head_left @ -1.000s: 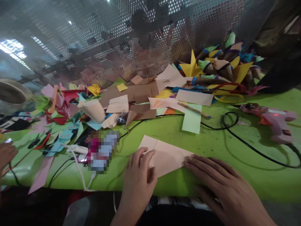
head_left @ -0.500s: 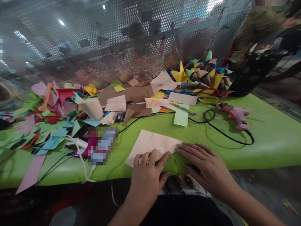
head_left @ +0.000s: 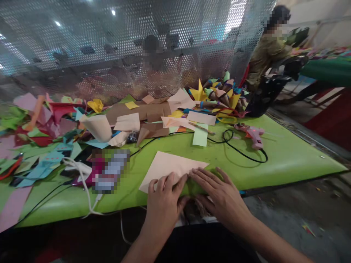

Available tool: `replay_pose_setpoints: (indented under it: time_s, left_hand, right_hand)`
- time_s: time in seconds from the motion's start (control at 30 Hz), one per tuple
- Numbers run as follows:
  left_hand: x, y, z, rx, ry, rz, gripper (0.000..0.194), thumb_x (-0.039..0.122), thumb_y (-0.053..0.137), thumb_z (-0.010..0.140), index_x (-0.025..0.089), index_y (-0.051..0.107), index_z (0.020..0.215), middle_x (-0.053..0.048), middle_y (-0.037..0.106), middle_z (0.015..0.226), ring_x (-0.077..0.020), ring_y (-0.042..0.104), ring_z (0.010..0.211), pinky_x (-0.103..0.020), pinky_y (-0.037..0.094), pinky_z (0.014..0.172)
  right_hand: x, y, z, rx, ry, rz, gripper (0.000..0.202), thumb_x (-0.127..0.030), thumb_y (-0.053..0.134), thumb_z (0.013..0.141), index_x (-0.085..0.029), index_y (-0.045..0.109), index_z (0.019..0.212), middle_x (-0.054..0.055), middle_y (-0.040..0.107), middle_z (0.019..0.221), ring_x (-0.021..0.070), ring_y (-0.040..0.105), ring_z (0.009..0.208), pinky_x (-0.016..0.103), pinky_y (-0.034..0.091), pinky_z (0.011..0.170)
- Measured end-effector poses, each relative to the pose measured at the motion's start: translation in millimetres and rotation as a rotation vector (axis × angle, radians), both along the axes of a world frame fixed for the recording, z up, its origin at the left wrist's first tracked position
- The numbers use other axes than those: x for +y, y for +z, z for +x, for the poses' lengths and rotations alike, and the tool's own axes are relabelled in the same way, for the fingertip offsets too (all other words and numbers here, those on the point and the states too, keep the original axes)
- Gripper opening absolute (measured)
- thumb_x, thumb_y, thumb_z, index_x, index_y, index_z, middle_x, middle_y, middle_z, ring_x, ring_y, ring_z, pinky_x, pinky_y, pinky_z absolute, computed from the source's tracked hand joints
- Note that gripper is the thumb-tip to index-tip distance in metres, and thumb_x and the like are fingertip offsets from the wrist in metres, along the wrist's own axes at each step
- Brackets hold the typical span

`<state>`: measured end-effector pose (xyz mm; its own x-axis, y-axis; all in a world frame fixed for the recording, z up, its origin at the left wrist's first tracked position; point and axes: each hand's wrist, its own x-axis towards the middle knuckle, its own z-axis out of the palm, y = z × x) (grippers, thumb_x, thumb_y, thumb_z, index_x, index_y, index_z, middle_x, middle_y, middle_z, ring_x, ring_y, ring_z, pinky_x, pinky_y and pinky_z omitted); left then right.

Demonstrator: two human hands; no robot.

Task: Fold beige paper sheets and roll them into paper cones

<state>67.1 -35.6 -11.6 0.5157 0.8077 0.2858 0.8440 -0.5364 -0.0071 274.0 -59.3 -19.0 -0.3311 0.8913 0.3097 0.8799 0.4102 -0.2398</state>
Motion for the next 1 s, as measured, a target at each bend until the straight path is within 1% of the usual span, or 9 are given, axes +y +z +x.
replay_pose_setpoints:
  time_s: [0.1, 0.2, 0.33, 0.43, 0.53, 0.67, 0.83, 0.9, 1.0]
  left_hand:
    - [-0.6, -0.9, -2.9, -0.013, 0.002, 0.006, 0.051, 0.047, 0.060, 0.090, 0.039, 0.051, 0.139, -0.003, 0.062, 0.132, -0.0266, 0.056, 0.111, -0.047, 0.040, 0.092]
    - [-2.3, -2.0, -9.5, -0.052, -0.018, 0.028, 0.043, 0.043, 0.053, 0.095, 0.035, 0.054, 0.138, -0.001, 0.061, 0.138, -0.0253, 0.056, 0.117, -0.047, 0.036, 0.098]
    - [-7.4, -4.3, -25.1, -0.076, -0.066, 0.075, 0.041, 0.034, 0.045, 0.099, 0.027, 0.052, 0.139, -0.003, 0.058, 0.142, -0.0245, 0.054, 0.126, -0.051, 0.020, 0.112]
    - [-14.5, -6.5, -42.2, -0.079, -0.040, 0.096, 0.043, 0.029, 0.047, 0.098, 0.025, 0.050, 0.141, -0.003, 0.058, 0.140, -0.0239, 0.054, 0.128, -0.051, 0.009, 0.118]
    - [-23.9, -7.9, -61.2, -0.066, 0.004, 0.109, 0.044, 0.025, 0.049, 0.097, 0.025, 0.049, 0.141, -0.004, 0.059, 0.139, -0.0236, 0.054, 0.128, -0.051, 0.005, 0.119]
    - [-36.5, -6.8, -79.0, 0.003, 0.028, 0.100, 0.048, 0.021, 0.051, 0.096, 0.023, 0.046, 0.143, -0.006, 0.056, 0.142, -0.0254, 0.052, 0.130, -0.053, 0.005, 0.119]
    - [-48.1, 0.2, -67.0, -0.107, 0.065, 0.133, 0.045, 0.026, 0.054, 0.094, 0.016, 0.050, 0.138, -0.011, 0.056, 0.142, -0.0258, 0.054, 0.128, -0.050, 0.021, 0.116]
    - [-49.2, 3.5, -54.0, -0.145, 0.057, 0.130, 0.044, 0.029, 0.052, 0.095, 0.019, 0.051, 0.138, -0.009, 0.060, 0.139, -0.0248, 0.056, 0.124, -0.047, 0.025, 0.113]
    - [-44.3, 6.2, -36.2, -0.091, 0.040, 0.067, 0.046, 0.036, 0.047, 0.098, 0.026, 0.048, 0.142, -0.006, 0.057, 0.143, -0.0250, 0.057, 0.122, -0.046, 0.028, 0.108]
  right_hand:
    - [1.4, -4.4, 21.2, -0.057, -0.082, 0.033, 0.050, -0.031, 0.052, 0.095, -0.028, 0.043, 0.144, 0.004, 0.053, 0.146, 0.0232, 0.050, 0.133, 0.050, 0.022, 0.113]
    - [2.3, -6.3, 31.6, -0.104, -0.094, 0.053, 0.048, -0.033, 0.051, 0.096, -0.027, 0.044, 0.143, 0.004, 0.053, 0.146, 0.0239, 0.050, 0.133, 0.049, 0.022, 0.112]
    - [3.1, -8.3, 31.3, -0.122, -0.084, 0.086, 0.048, -0.035, 0.048, 0.097, -0.026, 0.044, 0.144, 0.005, 0.054, 0.146, 0.0246, 0.050, 0.132, 0.048, 0.022, 0.112]
    - [3.2, -10.2, 30.6, -0.122, -0.073, 0.109, 0.047, -0.037, 0.045, 0.098, -0.025, 0.044, 0.144, 0.006, 0.056, 0.144, 0.0251, 0.052, 0.131, 0.048, 0.023, 0.111]
    - [3.2, -11.9, 31.5, -0.119, -0.064, 0.123, 0.047, -0.038, 0.043, 0.098, -0.024, 0.044, 0.143, 0.006, 0.057, 0.143, 0.0259, 0.053, 0.130, 0.049, 0.023, 0.111]
    - [3.9, -13.2, 31.5, -0.114, -0.066, 0.132, 0.046, -0.038, 0.043, 0.098, -0.024, 0.045, 0.142, 0.006, 0.058, 0.142, 0.0266, 0.052, 0.130, 0.049, 0.025, 0.111]
    - [4.3, -13.8, 28.0, -0.110, -0.070, 0.141, 0.045, -0.035, 0.044, 0.097, -0.022, 0.047, 0.140, 0.007, 0.059, 0.140, 0.0271, 0.051, 0.131, 0.050, 0.026, 0.111]
    - [2.5, -14.2, 26.3, -0.103, -0.091, 0.165, 0.043, -0.033, 0.045, 0.096, -0.021, 0.049, 0.138, 0.008, 0.062, 0.136, 0.0286, 0.050, 0.131, 0.052, 0.025, 0.112]
    - [-2.5, -14.4, 24.5, -0.075, -0.106, 0.221, 0.037, -0.030, 0.048, 0.095, -0.020, 0.055, 0.130, 0.010, 0.067, 0.123, 0.0303, 0.053, 0.126, 0.054, 0.025, 0.112]
